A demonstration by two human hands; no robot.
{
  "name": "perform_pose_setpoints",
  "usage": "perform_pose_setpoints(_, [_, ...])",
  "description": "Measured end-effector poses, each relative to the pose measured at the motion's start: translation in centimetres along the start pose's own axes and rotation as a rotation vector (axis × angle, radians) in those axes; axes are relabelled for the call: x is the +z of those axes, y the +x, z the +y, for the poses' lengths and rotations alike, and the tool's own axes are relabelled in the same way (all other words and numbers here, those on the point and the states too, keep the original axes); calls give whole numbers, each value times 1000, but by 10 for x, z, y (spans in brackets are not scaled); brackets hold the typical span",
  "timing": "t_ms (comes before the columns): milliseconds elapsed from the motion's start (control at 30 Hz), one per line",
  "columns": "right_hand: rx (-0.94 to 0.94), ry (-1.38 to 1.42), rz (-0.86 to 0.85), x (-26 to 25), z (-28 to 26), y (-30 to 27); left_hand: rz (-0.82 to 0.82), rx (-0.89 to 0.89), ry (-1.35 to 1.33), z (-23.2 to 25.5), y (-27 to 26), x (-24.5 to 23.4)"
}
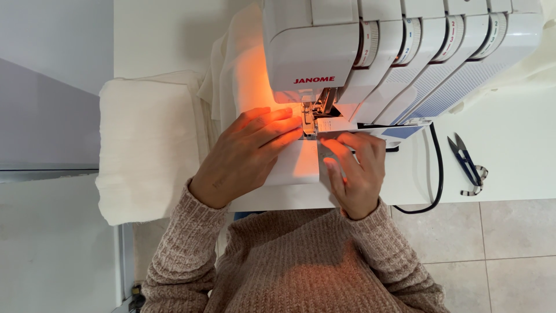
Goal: Sewing white fabric pieces together using a serger sewing machine.
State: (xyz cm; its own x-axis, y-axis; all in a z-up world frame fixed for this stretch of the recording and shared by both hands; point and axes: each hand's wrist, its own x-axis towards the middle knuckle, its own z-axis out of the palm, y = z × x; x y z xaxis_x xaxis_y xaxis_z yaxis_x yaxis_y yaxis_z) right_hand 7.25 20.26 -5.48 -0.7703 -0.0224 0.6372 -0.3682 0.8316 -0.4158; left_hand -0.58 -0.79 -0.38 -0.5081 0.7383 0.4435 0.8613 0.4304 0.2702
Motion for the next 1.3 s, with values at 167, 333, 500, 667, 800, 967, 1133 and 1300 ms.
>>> perform_pose_setpoints(167, [-13,64,57,-2,-3,2,4,-2,-6,0,0,0])
perform_pose_setpoints(333, [-7,-5,-1,1,-3,2,7,-7,-29,0,0,-1])
perform_pose_setpoints(500, [17,9,15,5,2,-4,14,-12,-38,0,-1,0])
perform_pose_setpoints(667, [37,15,4,3,-1,-1,14,-10,-49,-2,-2,2])
perform_pose_setpoints(800, [26,7,13,3,-2,1,3,-12,-26,-3,-1,2])
perform_pose_setpoints(967, [33,5,18,3,-5,1,-10,-16,-6,-4,0,3])
perform_pose_setpoints(1133, [44,60,96,2,-7,-11,-7,-30,-18,-4,2,0])
perform_pose_setpoints(1300, [125,75,87,-1,-7,-34,70,-110,99,19,-21,-11])
